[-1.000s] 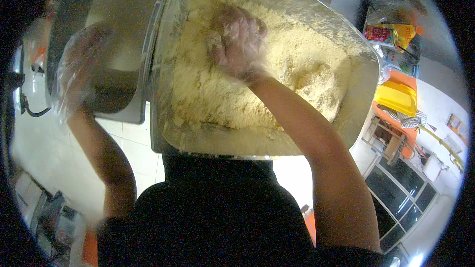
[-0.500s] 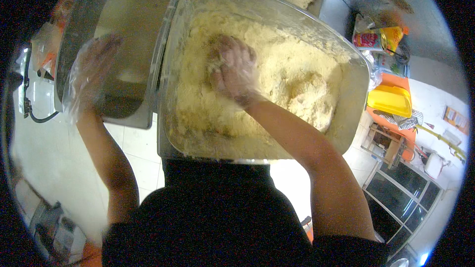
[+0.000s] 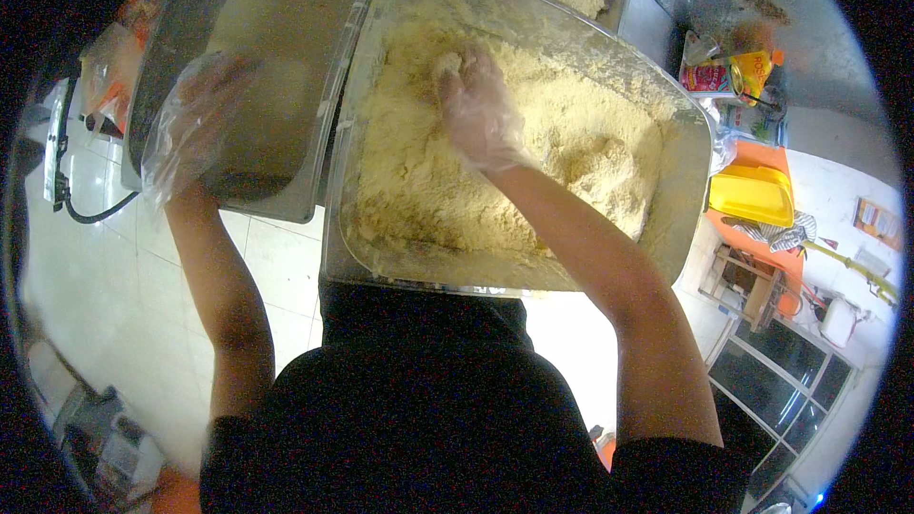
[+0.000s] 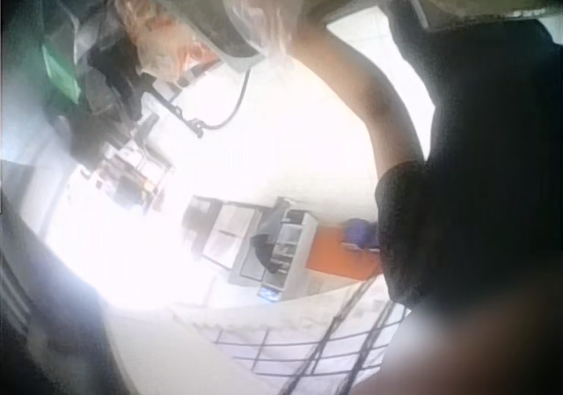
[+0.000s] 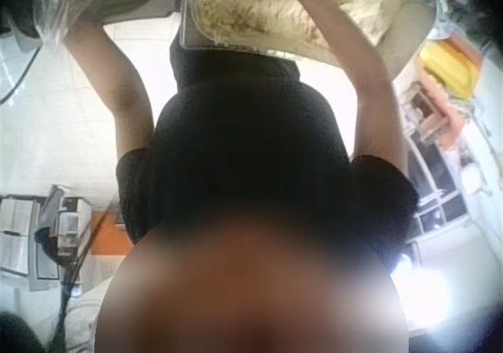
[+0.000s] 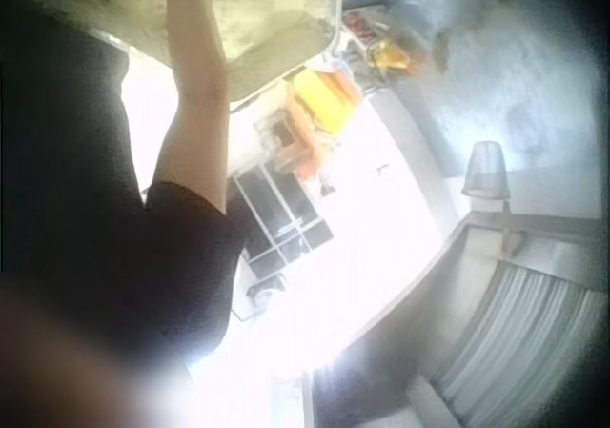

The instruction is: The person repeatedly dips a dough ball into a liquid batter and then into breadcrumbs, shaping it with gloved hands and placing the coated pieces into a tray. Later, the person uses scissors to cut open a plastic bag and transfers its contents into a container.

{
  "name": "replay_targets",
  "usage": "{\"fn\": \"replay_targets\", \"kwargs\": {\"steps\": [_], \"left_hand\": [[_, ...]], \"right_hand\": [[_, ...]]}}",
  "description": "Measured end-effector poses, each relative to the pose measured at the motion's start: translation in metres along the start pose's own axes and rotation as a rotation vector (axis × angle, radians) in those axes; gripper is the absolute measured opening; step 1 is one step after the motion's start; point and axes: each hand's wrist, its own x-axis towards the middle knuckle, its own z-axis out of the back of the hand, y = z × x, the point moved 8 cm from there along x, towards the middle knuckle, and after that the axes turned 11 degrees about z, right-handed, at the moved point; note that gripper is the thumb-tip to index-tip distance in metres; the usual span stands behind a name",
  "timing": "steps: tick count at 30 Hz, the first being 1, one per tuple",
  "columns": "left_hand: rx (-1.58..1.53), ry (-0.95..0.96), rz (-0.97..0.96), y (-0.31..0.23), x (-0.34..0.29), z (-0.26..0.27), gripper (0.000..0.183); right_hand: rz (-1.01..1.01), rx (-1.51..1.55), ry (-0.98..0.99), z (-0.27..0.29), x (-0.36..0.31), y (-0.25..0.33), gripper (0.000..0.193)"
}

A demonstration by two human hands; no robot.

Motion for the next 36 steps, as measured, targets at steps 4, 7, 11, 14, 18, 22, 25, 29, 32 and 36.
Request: {"fn": "replay_targets", "kwargs": {"steps": [4, 7, 11, 14, 18, 22, 25, 29, 32, 36], "left_hand": [[0.175, -0.067, -0.161, -0.006, -0.001, -0.003, 0.025], [0.108, -0.107, -0.225, -0.010, -0.003, 0.001, 0.024], [0.123, 0.064, 0.093, 0.004, 0.010, -0.008, 0.033], [0.247, 0.129, 0.130, -0.001, 0.012, -0.011, 0.041], [0.303, 0.092, 0.119, -0.009, 0.006, -0.009, 0.043], [0.197, 0.067, 0.099, -0.018, -0.002, -0.001, 0.042], [0.162, 0.059, 0.080, -0.025, -0.004, 0.003, 0.036], [0.167, 0.030, 0.087, -0.022, -0.006, 0.001, 0.030], [0.207, 0.074, 0.158, -0.006, -0.004, -0.010, 0.030], [0.146, 0.072, 0.132, -0.004, -0.004, -0.011, 0.031]], "right_hand": [[-0.403, 0.319, 0.174, -0.004, -0.003, 0.014, 0.056], [-0.604, 0.271, 0.242, 0.002, -0.008, 0.024, 0.053], [-0.700, 0.810, 0.137, -0.014, -0.001, 0.009, 0.049], [-0.595, 1.268, 0.210, -0.026, 0.011, -0.009, 0.043], [-0.258, 0.473, 0.472, 0.000, 0.016, -0.038, 0.037], [-0.260, -0.308, 0.716, 0.007, -0.001, -0.045, 0.051], [0.145, -0.637, 0.197, 0.014, -0.003, 0.000, 0.057], [0.354, -0.514, 0.121, -0.001, -0.015, 0.004, 0.056], [0.399, -0.516, 0.146, -0.009, -0.008, -0.007, 0.057], [0.535, -0.594, 0.041, -0.016, -0.001, 0.008, 0.058]]}}
